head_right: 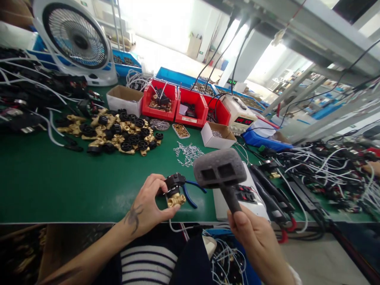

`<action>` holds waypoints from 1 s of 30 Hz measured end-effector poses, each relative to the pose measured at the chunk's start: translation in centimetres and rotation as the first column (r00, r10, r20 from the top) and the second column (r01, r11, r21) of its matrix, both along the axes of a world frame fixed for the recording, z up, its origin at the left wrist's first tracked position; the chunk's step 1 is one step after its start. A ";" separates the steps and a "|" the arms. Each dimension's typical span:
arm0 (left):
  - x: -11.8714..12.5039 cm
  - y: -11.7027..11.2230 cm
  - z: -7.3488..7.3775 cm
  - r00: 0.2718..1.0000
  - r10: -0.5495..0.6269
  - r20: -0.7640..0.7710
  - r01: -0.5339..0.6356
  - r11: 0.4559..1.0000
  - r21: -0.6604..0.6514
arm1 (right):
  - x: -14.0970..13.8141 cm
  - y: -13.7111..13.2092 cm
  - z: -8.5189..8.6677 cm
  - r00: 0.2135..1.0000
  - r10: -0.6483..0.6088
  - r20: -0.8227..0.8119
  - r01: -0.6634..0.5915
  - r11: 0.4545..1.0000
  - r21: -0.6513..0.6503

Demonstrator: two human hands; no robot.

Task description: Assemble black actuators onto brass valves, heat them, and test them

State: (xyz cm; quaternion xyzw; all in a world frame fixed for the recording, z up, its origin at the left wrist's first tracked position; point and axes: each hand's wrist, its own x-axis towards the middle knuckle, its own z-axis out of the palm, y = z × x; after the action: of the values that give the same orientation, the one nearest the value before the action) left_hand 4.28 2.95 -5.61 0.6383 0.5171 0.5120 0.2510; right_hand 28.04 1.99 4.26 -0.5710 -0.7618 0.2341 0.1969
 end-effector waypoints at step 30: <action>-0.2 -0.2 0.0 1.000 -0.030 -0.004 0.030 0.997 -0.074 | -0.1 0.6 0.6 0.999 0.028 0.023 -0.023 0.978 -0.208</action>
State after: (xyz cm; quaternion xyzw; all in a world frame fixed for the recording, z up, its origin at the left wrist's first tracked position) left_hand 4.07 2.74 -5.59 0.6376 0.5267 0.4870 0.2809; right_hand 27.95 2.57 4.85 -0.5816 -0.7430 0.3073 0.1234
